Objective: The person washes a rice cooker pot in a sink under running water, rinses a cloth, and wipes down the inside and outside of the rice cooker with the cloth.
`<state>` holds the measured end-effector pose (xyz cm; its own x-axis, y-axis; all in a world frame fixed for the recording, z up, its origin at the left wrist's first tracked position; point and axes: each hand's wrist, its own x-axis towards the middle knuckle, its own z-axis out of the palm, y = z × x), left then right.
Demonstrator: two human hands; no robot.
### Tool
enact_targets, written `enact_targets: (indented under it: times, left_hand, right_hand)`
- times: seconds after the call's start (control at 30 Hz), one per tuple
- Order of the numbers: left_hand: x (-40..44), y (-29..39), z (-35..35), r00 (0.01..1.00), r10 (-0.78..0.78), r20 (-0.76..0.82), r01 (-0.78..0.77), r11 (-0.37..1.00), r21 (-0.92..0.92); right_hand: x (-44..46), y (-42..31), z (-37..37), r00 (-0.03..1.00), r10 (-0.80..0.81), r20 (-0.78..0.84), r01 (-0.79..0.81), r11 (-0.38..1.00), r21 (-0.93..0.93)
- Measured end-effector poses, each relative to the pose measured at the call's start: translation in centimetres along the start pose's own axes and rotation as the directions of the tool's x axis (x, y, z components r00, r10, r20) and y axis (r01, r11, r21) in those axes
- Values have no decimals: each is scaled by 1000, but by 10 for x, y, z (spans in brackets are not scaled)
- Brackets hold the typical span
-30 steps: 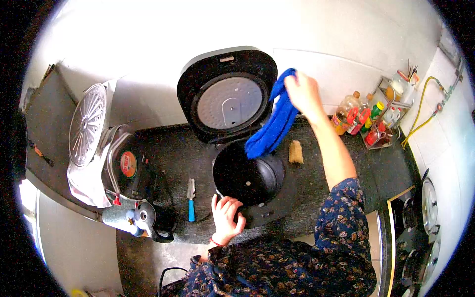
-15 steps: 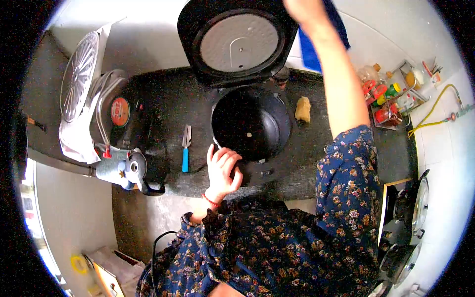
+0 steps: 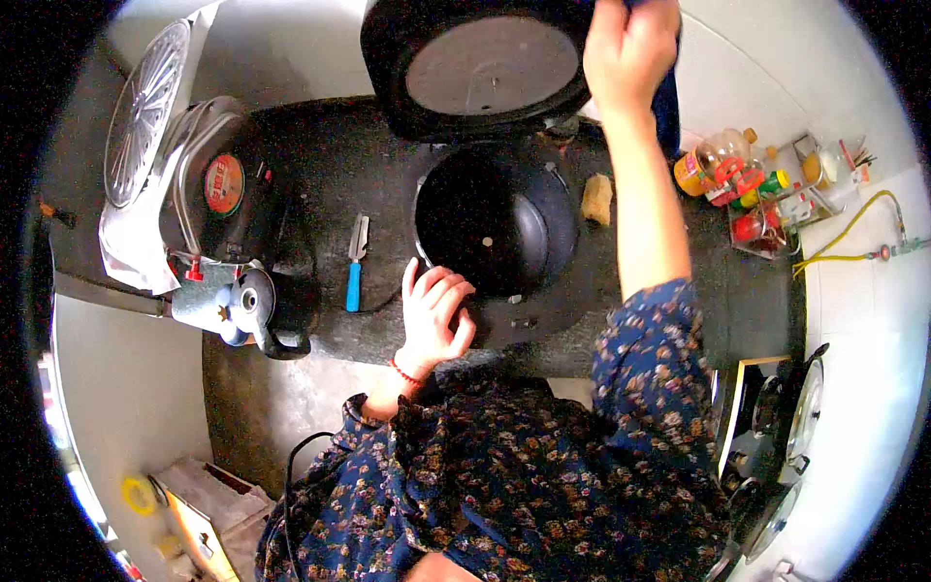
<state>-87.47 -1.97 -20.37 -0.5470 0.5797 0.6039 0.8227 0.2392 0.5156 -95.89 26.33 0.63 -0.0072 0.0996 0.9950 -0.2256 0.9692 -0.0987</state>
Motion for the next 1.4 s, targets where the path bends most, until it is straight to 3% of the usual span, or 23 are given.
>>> enact_targets:
  times: [0.03,0.1,0.13,0.17,0.23,0.37,0.43,0.5,0.53,0.63,0.67,0.77,0.8,0.9,0.93,1.13,1.17,1.2,1.23,1.3,1.33,1.37,1.4]
  left_hand:
    - [0,-1,-1,1000,1,6,-1,1000,1]
    - [0,-1,0,1000,0,10,0,1000,-4]
    - [-1,-1,1,1000,2,5,-2,1000,-9]
    - [-1,-1,1,1000,4,0,-4,1000,-15]
    - [-1,-2,1,1000,1,-17,-2,1000,-21]
    - [-3,-4,3,1000,9,0,-9,1000,-27]
    - [-3,-4,2,1000,8,-1,-8,1000,-30]
    - [-3,-4,2,1000,5,-3,-5,1000,-30]
    - [-3,-4,1,1000,4,-4,-4,999,-31]
    - [-5,-6,2,1000,-8,-3,8,999,-42]
    - [-6,-7,4,1000,3,-16,-3,999,-32]
    - [-6,-8,4,1000,-15,-10,15,999,-48]
    - [-5,-8,3,1000,-14,-17,13,999,-50]
    - [-6,-7,3,1000,-9,-14,8,999,-50]
    - [-6,-7,4,1000,-7,-16,7,999,-46]
    - [-8,-7,4,999,-11,-31,10,999,-35]
    - [-8,-8,6,999,-10,-36,9,999,-34]
    - [-8,-8,7,999,-8,-41,7,1000,-29]
    - [-8,-9,6,999,-7,-43,5,999,-32]
    - [-7,-8,6,999,-4,-53,2,999,-41]
    - [-6,-9,7,998,-3,-56,0,999,-44]
    - [-7,-9,7,998,-1,-56,-2,999,-48]
    - [-7,-8,7,999,2,-55,-5,999,-51]
  right_hand:
    - [0,33,5,997,-15,77,20,997,-68]
    - [11,21,19,999,27,47,-30,998,57]
    - [13,8,12,984,157,84,-159,987,21]
    - [11,9,9,996,41,76,-49,992,114]
    - [-15,-13,2,986,141,87,-139,990,-37]
    - [-95,-75,20,890,-91,447,3,981,193]
    - [-144,-72,38,581,0,814,-216,964,154]
    - [-176,-72,43,382,-80,921,-148,978,147]
    - [-180,-72,40,380,-47,924,-217,966,138]
    - [-169,-72,34,353,-303,885,39,950,309]
    - [-168,-72,32,389,-383,838,122,923,366]
    - [-177,-78,31,270,-408,872,97,913,397]
    - [-181,-86,30,364,-326,873,73,944,323]
    - [-179,-101,30,351,-385,854,293,911,290]
    - [-181,-102,34,368,-410,834,291,903,316]
    - [-169,-102,52,154,-359,920,362,887,286]
    - [-166,-90,53,154,-379,912,186,918,350]
    - [-153,-86,48,89,-160,983,-113,979,170]
    - [-139,-81,43,-40,41,998,-383,922,-53]
    - [-141,-30,26,-115,450,886,-796,492,-353]
    - [-144,13,10,-126,442,888,-971,126,-201]
    - [-145,45,-5,-132,433,892,-964,-266,-13]
    - [-119,38,-23,-112,520,847,-945,-319,71]
